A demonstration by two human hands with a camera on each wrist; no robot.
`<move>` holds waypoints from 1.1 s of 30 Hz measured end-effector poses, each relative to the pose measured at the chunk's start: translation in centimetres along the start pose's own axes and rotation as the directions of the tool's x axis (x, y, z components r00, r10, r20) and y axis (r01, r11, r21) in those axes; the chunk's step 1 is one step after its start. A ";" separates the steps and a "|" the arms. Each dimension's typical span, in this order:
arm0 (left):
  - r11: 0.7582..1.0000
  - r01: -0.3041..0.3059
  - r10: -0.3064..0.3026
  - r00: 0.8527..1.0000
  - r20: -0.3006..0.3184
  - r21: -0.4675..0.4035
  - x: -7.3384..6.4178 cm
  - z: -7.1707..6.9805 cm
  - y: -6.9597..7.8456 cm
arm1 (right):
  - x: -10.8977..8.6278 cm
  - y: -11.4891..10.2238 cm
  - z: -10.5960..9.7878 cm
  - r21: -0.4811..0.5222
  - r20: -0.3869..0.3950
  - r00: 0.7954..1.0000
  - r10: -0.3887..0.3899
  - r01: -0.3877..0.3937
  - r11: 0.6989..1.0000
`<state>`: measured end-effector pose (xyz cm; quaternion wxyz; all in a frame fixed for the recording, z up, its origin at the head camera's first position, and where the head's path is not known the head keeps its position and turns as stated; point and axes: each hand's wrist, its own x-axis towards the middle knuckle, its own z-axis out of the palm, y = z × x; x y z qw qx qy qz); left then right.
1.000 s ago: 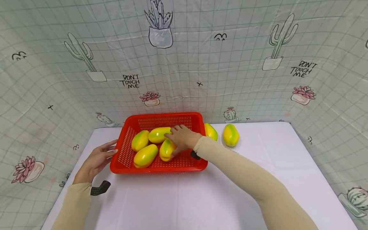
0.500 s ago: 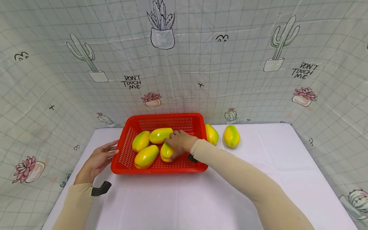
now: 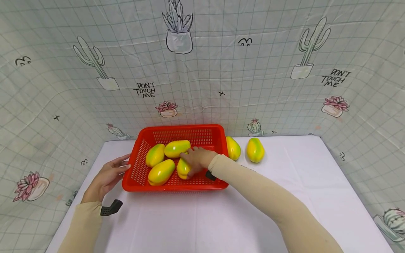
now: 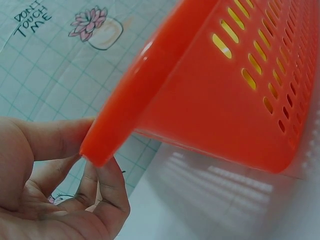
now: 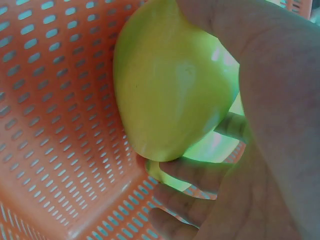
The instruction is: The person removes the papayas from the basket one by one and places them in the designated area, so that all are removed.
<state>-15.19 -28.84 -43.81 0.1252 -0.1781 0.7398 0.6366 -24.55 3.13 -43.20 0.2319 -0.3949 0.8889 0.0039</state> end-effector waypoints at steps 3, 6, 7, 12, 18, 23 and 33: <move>1.000 0.009 -0.009 1.000 -0.005 -0.003 0.0 0.0 0.0 | -0.1 0.1 0.1 0.027 0.000 1.000 -0.003 0.003 1.000; 1.000 0.012 -0.012 1.000 -0.008 -0.004 0.1 0.1 0.0 | -0.2 0.3 0.3 0.028 -0.022 1.000 -0.017 0.018 0.999; 1.000 0.014 -0.014 1.000 -0.010 -0.003 0.1 0.1 0.0 | -0.3 0.3 0.3 0.029 -0.033 0.999 -0.025 0.026 0.999; 1.000 0.013 -0.013 1.000 -0.009 -0.005 0.1 0.2 0.0 | -1.3 0.6 0.0 0.020 -0.097 0.994 -0.054 0.057 0.998; 1.000 0.016 -0.016 1.000 -0.006 -0.010 0.1 0.2 0.0 | -3.3 1.5 -0.7 0.050 -0.236 0.968 -0.083 0.097 0.994; 1.000 0.013 -0.013 1.000 0.000 -0.009 0.0 0.1 0.1 | -5.2 2.7 -0.9 0.091 -0.381 0.922 -0.074 0.117 0.989; 1.000 0.015 -0.015 1.000 0.009 -0.007 0.2 0.1 -0.2 | -9.8 5.9 -0.8 0.238 -0.572 0.820 0.004 0.162 0.958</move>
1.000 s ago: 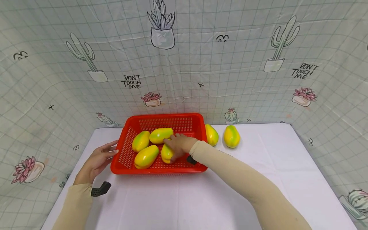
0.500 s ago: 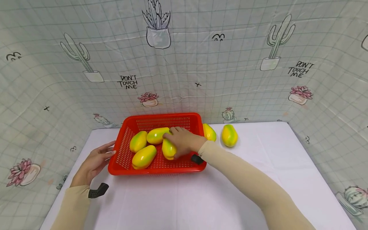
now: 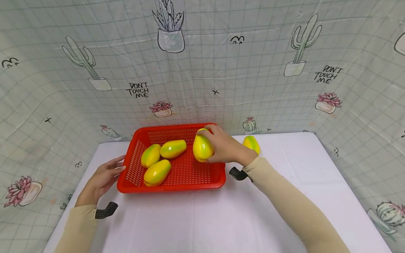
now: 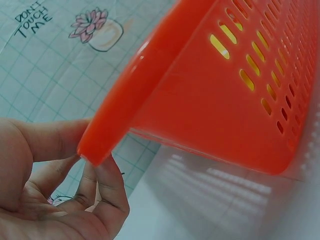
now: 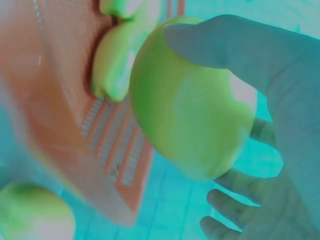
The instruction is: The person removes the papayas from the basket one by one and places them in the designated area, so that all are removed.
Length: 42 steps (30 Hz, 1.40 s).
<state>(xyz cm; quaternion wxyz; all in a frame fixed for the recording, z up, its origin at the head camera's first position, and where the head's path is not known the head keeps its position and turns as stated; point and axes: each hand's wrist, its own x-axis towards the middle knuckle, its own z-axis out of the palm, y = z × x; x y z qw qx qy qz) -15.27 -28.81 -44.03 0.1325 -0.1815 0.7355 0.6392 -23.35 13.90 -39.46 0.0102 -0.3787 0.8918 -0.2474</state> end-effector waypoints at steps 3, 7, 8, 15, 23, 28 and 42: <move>1.000 0.002 -0.002 1.000 -0.002 -0.002 0.1 0.0 -0.1 | -1.3 0.6 -1.1 0.033 -0.037 0.998 0.045 -0.043 0.999; 1.000 0.011 -0.012 1.000 -0.012 -0.006 0.2 0.0 -0.3 | -3.1 1.4 -2.2 0.047 -0.076 0.992 0.105 -0.101 0.994; 1.000 0.014 -0.014 1.000 -0.014 -0.007 0.2 0.0 -0.3 | -3.5 1.7 -2.3 0.045 -0.086 0.990 0.115 -0.111 0.993; 1.000 0.020 -0.020 1.000 -0.010 -0.021 0.1 -0.1 -0.6 | -7.1 3.3 -2.9 0.045 -0.139 0.976 0.167 -0.163 0.986; 1.000 0.011 -0.011 1.000 0.002 -0.015 0.1 0.0 -0.9 | -11.1 5.2 -2.9 0.035 -0.192 0.959 0.208 -0.205 0.978; 1.000 0.011 -0.011 1.000 0.003 -0.018 0.1 -0.1 -0.8 | -12.9 6.1 -3.0 0.050 -0.198 0.949 0.245 -0.240 0.969; 0.999 -0.027 0.028 0.999 0.034 -0.022 0.0 -0.3 -0.4 | -16.4 9.2 -2.6 0.059 -0.196 0.921 0.337 -0.332 0.941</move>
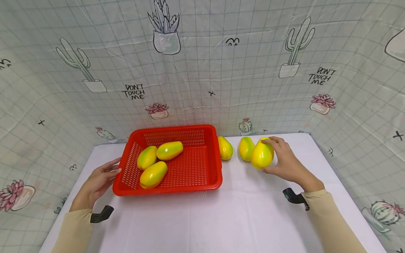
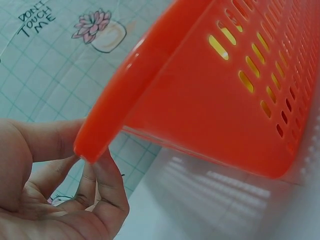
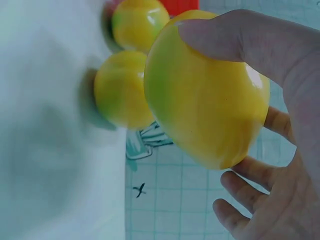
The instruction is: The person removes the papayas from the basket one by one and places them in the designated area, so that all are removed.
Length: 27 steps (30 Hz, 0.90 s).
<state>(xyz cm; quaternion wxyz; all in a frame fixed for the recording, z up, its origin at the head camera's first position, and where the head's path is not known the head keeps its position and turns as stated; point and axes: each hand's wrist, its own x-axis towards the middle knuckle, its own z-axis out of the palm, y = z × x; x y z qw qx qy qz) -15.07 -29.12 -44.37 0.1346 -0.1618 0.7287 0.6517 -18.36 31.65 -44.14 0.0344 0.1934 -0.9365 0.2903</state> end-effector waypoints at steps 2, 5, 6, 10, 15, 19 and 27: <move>1.000 0.003 -0.003 1.000 -0.004 0.002 -0.1 0.0 0.0 | -0.1 0.6 0.1 0.001 0.002 1.000 -0.003 0.003 1.000; 1.000 0.007 -0.007 1.000 -0.010 -0.001 -0.1 0.0 0.1 | -0.3 1.4 0.1 0.003 0.008 1.000 -0.009 0.009 1.000; 1.000 0.009 -0.009 1.000 -0.012 -0.002 -0.1 0.1 0.1 | -0.3 1.7 0.1 0.004 0.012 1.000 -0.009 0.009 1.000; 1.000 0.014 -0.014 1.000 -0.019 -0.006 -0.1 0.1 0.1 | -0.2 2.9 0.3 -0.005 0.038 0.999 0.008 -0.008 1.000; 1.000 0.019 -0.020 1.000 -0.024 -0.008 -0.1 0.2 0.2 | 0.2 4.3 0.4 -0.010 0.061 0.998 -0.002 0.002 1.000; 1.000 0.021 -0.021 0.999 -0.026 -0.006 0.0 0.2 0.2 | 0.7 5.1 0.4 -0.013 0.080 0.996 -0.030 0.032 0.999; 1.000 0.024 -0.024 0.999 -0.029 -0.009 0.2 0.1 -0.1 | 2.0 6.2 0.2 -0.042 0.133 0.991 -0.027 0.033 0.999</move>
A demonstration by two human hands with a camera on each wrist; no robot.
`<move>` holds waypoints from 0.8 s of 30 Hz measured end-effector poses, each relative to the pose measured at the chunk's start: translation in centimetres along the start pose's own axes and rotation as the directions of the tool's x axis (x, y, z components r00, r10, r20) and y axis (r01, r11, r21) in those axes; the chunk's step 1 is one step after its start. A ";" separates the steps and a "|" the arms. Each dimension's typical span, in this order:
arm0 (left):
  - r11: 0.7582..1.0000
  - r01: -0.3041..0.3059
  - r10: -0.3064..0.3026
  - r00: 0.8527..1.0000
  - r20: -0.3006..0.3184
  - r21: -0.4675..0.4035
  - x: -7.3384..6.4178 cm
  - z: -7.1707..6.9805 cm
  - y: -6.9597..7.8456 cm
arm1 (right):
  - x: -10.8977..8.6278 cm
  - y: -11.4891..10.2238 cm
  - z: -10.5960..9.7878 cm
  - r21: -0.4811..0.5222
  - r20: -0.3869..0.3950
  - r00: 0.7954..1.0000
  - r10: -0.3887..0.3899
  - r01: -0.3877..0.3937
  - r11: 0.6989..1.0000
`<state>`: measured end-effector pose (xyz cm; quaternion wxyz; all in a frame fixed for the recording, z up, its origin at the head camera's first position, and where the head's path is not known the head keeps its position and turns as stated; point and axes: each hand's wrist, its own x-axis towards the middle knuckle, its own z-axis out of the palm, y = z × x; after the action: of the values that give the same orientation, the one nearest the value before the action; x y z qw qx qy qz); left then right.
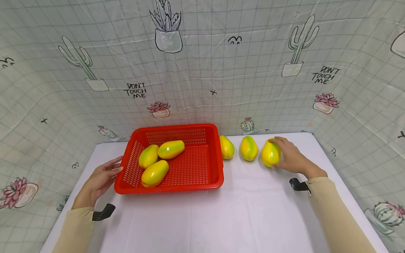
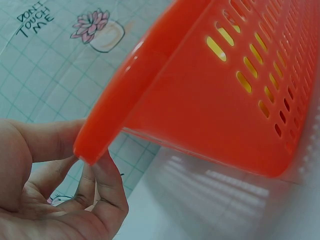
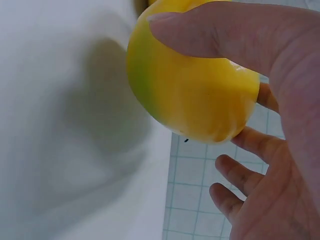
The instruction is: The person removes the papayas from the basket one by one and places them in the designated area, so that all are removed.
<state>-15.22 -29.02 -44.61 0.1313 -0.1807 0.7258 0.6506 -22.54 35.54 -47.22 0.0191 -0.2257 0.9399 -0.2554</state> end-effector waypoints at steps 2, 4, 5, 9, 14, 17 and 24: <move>1.000 0.002 -0.002 1.000 0.000 -0.001 0.0 0.0 -0.1 | 0.3 0.4 0.0 -0.016 0.004 1.000 -0.005 0.005 1.000; 1.000 0.003 -0.003 1.000 -0.001 -0.003 0.0 0.0 -0.1 | 0.7 0.8 0.0 -0.037 0.012 1.000 -0.013 0.013 0.999; 1.000 0.004 -0.004 1.000 -0.001 -0.005 0.0 0.0 -0.1 | 0.8 0.9 0.0 -0.043 0.019 1.000 -0.014 0.015 0.999; 1.000 0.002 -0.002 1.000 -0.002 -0.006 -0.1 0.1 0.0 | 1.4 1.4 0.0 -0.077 0.038 0.999 -0.024 0.027 0.997; 1.000 -0.007 0.007 1.000 0.002 -0.005 -0.2 0.1 0.1 | 1.9 1.6 0.0 -0.115 0.069 0.997 -0.021 0.029 0.993; 1.000 0.000 0.000 1.000 -0.001 -0.002 -0.3 0.2 0.1 | 2.1 1.5 0.0 -0.126 0.070 0.997 -0.040 0.049 0.991; 1.000 0.004 -0.004 1.000 -0.004 -0.006 -0.3 0.2 0.2 | 2.4 1.4 -0.2 -0.113 0.097 0.993 -0.062 0.073 0.991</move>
<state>-15.05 -28.80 -44.38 0.1303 -0.1838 0.7238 0.6522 -25.28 35.66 -47.57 0.0414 -0.2700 0.9430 -0.1900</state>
